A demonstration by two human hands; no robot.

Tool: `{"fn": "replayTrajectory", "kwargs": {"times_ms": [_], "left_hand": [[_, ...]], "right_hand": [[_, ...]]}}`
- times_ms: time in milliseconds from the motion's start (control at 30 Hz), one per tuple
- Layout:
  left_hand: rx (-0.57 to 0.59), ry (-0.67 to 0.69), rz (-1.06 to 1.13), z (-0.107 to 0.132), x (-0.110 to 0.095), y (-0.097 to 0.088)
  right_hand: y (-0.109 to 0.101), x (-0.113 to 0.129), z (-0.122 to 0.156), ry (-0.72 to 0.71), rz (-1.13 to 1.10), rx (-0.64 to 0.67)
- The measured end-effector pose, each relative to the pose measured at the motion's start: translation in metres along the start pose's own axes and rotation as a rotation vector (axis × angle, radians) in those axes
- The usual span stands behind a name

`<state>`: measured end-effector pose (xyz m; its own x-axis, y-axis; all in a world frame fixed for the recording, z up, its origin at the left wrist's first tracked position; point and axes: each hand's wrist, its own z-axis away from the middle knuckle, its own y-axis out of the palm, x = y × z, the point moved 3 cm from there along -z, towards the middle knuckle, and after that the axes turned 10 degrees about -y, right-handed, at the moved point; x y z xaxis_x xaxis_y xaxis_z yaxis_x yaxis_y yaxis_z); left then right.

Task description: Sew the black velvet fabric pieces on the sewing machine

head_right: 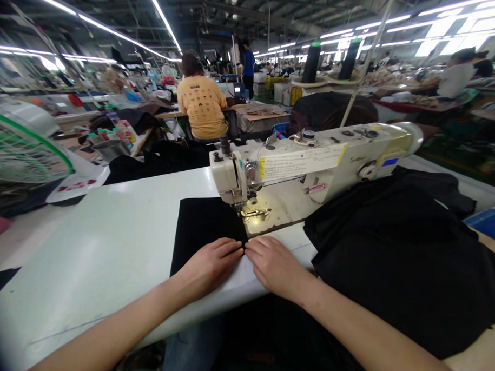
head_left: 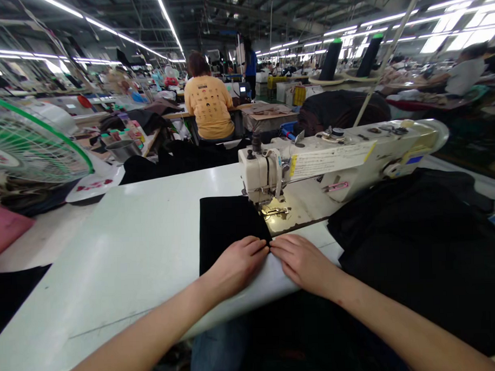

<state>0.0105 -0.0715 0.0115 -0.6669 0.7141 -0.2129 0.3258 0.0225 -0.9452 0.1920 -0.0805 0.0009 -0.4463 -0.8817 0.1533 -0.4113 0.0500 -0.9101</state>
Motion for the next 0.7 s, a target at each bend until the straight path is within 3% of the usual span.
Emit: {"fn": "replayTrajectory", "kwargs": {"times_ms": [433, 567, 700], "left_hand": [[-0.011, -0.122, 0.028, -0.043, 0.070, -0.007], [-0.017, -0.199, 0.012, -0.049, 0.079, -0.005], [-0.060, -0.359, -0.034, -0.041, 0.080, 0.006]], "right_hand": [[0.007, -0.048, -0.052, 0.147, 0.128, 0.029], [0.000, -0.035, -0.041, 0.173, 0.101, -0.013], [-0.023, -0.005, -0.008, 0.208, -0.001, -0.098]]}}
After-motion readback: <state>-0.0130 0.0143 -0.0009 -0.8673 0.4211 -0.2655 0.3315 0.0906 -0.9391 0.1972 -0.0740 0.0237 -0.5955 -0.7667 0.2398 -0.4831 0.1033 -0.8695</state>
